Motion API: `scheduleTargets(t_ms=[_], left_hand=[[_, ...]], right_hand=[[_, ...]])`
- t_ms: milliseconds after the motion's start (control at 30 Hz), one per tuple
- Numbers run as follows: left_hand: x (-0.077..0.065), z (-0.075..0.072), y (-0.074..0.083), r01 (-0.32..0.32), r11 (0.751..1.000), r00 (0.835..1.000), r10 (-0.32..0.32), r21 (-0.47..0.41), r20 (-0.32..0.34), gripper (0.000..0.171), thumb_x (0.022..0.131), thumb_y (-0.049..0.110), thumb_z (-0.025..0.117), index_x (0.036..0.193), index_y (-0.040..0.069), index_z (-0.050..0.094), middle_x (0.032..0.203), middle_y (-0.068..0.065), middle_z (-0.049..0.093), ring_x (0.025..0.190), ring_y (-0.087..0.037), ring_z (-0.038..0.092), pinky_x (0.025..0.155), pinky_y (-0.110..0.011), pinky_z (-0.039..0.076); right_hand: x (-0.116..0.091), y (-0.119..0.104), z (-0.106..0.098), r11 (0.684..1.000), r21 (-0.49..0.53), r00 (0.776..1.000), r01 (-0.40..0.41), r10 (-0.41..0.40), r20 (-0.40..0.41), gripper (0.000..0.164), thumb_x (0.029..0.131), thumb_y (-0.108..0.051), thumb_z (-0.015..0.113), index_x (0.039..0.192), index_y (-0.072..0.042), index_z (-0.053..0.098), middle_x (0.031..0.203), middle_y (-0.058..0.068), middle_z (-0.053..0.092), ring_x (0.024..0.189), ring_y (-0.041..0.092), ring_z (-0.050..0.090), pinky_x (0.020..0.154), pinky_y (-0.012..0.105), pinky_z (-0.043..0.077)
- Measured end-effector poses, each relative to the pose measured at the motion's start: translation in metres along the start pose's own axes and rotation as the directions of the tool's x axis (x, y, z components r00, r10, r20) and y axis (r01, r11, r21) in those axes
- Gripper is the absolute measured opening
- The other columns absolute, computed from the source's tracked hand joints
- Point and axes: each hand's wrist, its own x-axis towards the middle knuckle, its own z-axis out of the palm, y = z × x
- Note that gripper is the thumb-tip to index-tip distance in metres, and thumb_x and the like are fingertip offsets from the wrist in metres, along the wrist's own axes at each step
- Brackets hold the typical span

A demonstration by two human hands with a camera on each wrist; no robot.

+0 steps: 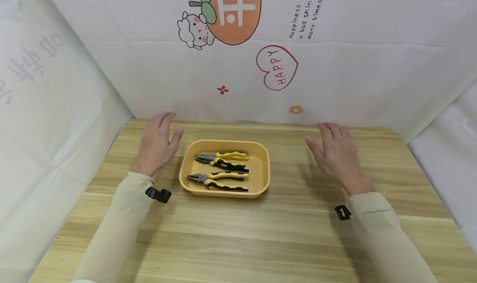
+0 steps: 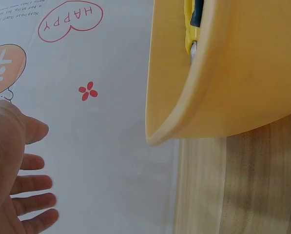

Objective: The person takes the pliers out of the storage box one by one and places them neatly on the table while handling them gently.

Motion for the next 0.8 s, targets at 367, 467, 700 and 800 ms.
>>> scheduleTargets(t_ms=[367, 467, 700, 800], left_hand=[[-0.008, 0.001, -0.001, 0.161, 0.98, 0.978, -0.142, -0.116, 0.153, 0.039, 0.103, 0.025, 0.059, 0.129, -0.004, 0.062, 0.113, -0.021, 0.067, 0.098, -0.037, 0.063, 0.077, -0.052, 0.052], [-0.011, 0.002, -0.003, 0.218, 0.965, 0.957, -0.184, -0.142, 0.224, 0.04, 0.105, 0.029, 0.055, 0.127, -0.004, 0.062, 0.107, -0.018, 0.067, 0.092, -0.033, 0.063, 0.075, -0.049, 0.052], [-0.02, 0.011, -0.009, 0.294, 0.943, 0.908, -0.225, -0.155, 0.353, 0.042, 0.108, 0.036, 0.049, 0.121, 0.0, 0.065, 0.102, -0.015, 0.068, 0.088, -0.029, 0.064, 0.075, -0.045, 0.053], [-0.023, 0.014, -0.008, 0.303, 0.943, 0.885, -0.227, -0.135, 0.406, 0.044, 0.109, 0.038, 0.045, 0.118, 0.001, 0.067, 0.095, -0.012, 0.068, 0.082, -0.026, 0.063, 0.071, -0.042, 0.052]], right_hand=[[-0.005, -0.01, -0.001, 1.0, -0.023, 0.995, -0.021, 0.023, 0.101, 0.038, 0.101, -0.026, 0.063, 0.121, 0.005, 0.066, 0.117, 0.028, 0.065, 0.106, 0.049, 0.059, 0.08, 0.063, 0.048], [-0.007, -0.012, 0.001, 0.999, -0.023, 0.992, -0.023, 0.025, 0.128, 0.036, 0.099, -0.025, 0.066, 0.119, 0.005, 0.067, 0.117, 0.027, 0.065, 0.107, 0.047, 0.06, 0.079, 0.062, 0.049], [-0.011, -0.017, 0.006, 0.999, 0.002, 0.992, 0.051, -0.051, 0.112, 0.029, 0.094, -0.019, 0.072, 0.113, 0.003, 0.07, 0.104, 0.022, 0.069, 0.087, 0.038, 0.066, 0.07, 0.056, 0.052], [-0.012, -0.022, 0.007, 0.999, 0.011, 0.989, 0.038, -0.04, 0.14, 0.029, 0.094, -0.019, 0.072, 0.114, 0.002, 0.069, 0.101, 0.02, 0.07, 0.086, 0.036, 0.067, 0.07, 0.055, 0.052]])
